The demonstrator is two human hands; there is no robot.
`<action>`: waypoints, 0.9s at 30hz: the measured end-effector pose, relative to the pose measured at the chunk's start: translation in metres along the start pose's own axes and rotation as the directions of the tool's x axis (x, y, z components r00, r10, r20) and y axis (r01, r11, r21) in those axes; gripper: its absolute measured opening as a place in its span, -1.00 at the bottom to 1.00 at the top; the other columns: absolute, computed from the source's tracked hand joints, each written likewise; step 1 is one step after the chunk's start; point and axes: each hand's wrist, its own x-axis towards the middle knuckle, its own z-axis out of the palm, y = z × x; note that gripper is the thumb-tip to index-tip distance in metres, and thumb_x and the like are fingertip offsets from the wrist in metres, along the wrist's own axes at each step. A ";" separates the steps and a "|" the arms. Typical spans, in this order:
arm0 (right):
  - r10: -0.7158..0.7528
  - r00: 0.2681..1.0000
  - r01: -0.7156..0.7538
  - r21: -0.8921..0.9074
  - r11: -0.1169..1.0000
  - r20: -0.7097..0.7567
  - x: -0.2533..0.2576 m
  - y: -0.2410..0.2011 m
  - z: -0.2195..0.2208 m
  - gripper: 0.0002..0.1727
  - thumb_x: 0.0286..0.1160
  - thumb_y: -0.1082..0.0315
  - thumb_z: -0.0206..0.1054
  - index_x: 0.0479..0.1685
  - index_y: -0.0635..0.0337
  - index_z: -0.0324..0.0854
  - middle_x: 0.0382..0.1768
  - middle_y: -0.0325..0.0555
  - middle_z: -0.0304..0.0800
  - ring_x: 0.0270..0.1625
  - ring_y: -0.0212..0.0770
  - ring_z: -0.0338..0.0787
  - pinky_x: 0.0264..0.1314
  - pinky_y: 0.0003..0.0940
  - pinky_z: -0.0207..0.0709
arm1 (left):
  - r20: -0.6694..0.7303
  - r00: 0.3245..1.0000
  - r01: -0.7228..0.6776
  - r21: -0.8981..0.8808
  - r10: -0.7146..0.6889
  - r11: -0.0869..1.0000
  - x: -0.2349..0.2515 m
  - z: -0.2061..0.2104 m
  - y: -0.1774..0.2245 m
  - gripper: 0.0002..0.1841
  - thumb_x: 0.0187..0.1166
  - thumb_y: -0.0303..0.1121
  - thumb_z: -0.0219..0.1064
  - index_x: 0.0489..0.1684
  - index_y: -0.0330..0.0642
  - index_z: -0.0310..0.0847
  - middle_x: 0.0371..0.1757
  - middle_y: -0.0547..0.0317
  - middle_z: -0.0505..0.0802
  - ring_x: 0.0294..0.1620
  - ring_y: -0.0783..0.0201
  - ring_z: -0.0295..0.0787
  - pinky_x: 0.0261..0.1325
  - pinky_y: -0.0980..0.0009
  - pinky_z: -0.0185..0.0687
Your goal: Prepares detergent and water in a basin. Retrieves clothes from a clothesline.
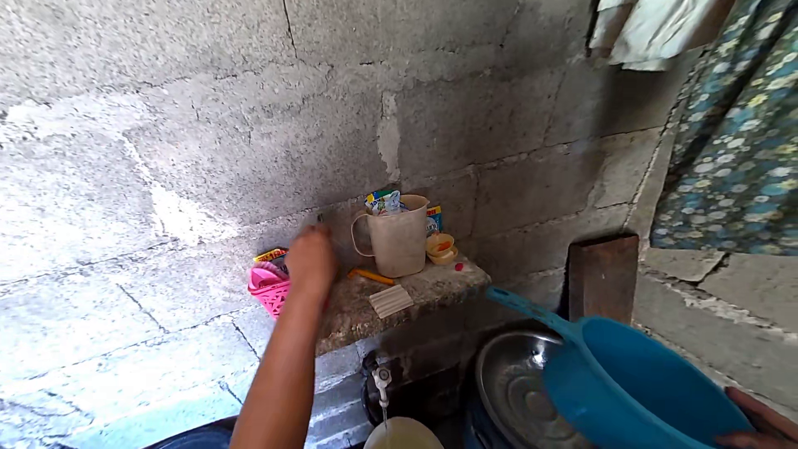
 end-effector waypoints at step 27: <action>-0.252 0.956 0.221 0.197 0.955 0.150 0.176 -0.004 0.163 -0.46 0.14 0.07 0.70 -0.07 0.33 0.70 0.62 0.23 0.38 0.54 -0.22 0.56 0.42 -0.37 0.61 | 0.326 0.937 -0.148 0.035 0.128 0.988 -0.057 0.071 -0.007 -0.18 0.34 -0.15 0.59 0.58 -0.42 0.36 0.38 -0.46 0.68 0.48 -0.40 0.59 0.49 -0.30 0.44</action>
